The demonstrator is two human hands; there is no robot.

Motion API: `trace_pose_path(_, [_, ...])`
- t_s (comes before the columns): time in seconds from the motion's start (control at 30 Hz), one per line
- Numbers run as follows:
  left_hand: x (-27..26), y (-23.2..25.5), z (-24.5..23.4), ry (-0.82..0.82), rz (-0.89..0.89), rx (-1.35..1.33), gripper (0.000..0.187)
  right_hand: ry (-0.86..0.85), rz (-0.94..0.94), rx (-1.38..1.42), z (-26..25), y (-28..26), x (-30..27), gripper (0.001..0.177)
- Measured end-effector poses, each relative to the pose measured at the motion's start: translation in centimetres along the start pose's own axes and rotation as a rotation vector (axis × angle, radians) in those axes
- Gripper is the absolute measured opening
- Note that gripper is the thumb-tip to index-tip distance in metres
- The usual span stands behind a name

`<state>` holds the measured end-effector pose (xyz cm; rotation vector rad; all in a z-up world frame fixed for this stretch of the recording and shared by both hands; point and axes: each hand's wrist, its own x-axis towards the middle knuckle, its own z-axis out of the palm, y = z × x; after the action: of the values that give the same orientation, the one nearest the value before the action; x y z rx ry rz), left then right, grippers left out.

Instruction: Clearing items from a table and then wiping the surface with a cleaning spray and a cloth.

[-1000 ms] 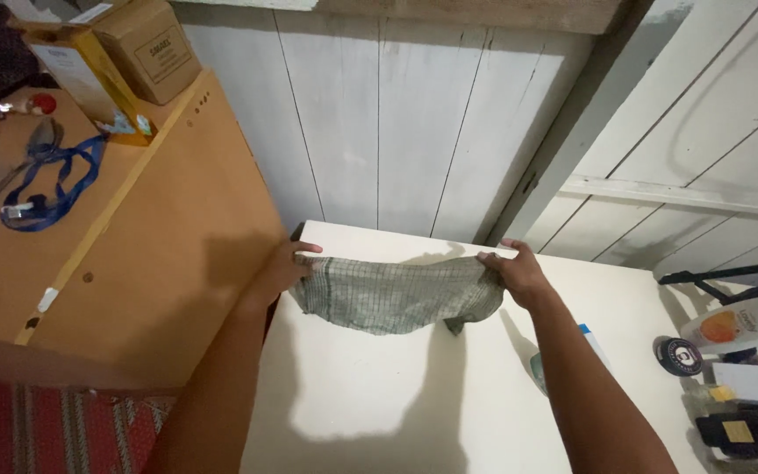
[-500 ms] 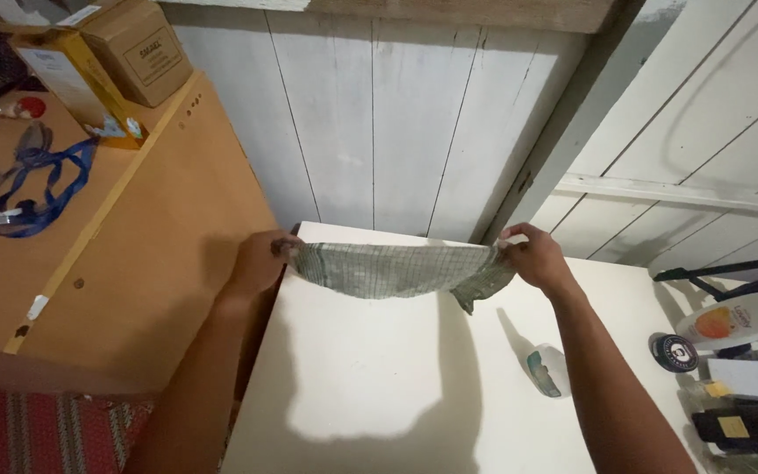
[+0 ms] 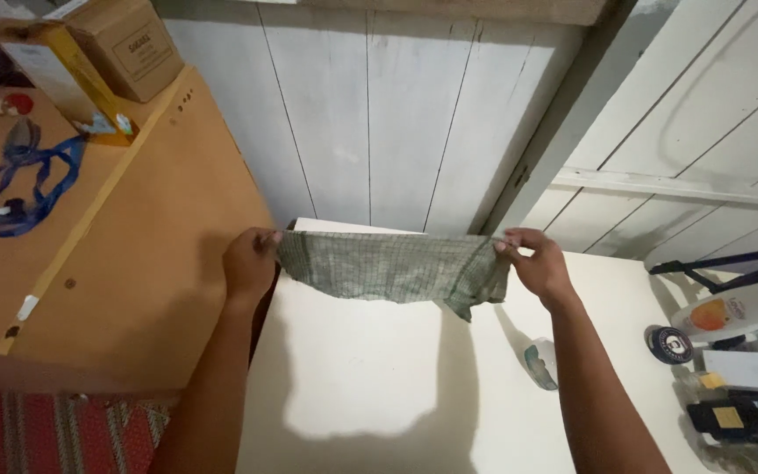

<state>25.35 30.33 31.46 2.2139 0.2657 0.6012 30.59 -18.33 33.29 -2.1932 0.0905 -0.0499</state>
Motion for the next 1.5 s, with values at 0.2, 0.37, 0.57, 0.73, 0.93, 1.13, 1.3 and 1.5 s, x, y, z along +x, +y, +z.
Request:
trace_pose_path(0.2, [-0.3, 0.9, 2.2, 0.060, -0.055, 0.084, 0.030, 0.056, 0.200, 0.055, 1.7, -3.1, -0.9, 0.029])
trace_pose_path(0.37, [-2.2, 4.8, 7.1, -0.017, -0.119, -0.074, 0.020, 0.078, 0.186, 0.013, 5.1, -5.3, -2.0, 0.029])
trace_pose_path(0.57, [-7.3, 14.5, 9.2, -0.249, -0.260, -0.302, 0.018, -0.086, 0.021, 0.169, 8.9, -9.7, -5.6, 0.033])
trace_pose_path(0.73, [-9.6, 18.2, 7.2, -0.306, -0.352, -0.488, 0.028, -0.200, -0.026, 0.066, 6.8, -15.1, -9.7, 0.041])
trace_pose_path(0.93, [-9.0, 14.5, 6.4, -0.508, -0.292, -0.699, 0.044, -0.287, -0.092, 0.258, 6.3, -11.1, -9.5, 0.033])
trace_pose_path(1.13, [-4.6, 11.4, 3.2, -0.707, 0.112, -0.538, 0.085, -0.597, -0.076, 0.205, 2.2, -11.9, -8.6, 0.032])
trace_pose_path(1.3, [-4.9, 13.1, 2.5, -1.285, -0.133, -0.496, 0.086, -0.558, -0.084, 0.237, -0.2, -13.9, -8.0, 0.035])
trace_pose_path(1.5, [-5.0, 8.7, 4.8, -0.932, -0.375, -0.649, 0.049, -0.185, -0.034, 0.037, -0.3, -13.3, -6.4, 0.036])
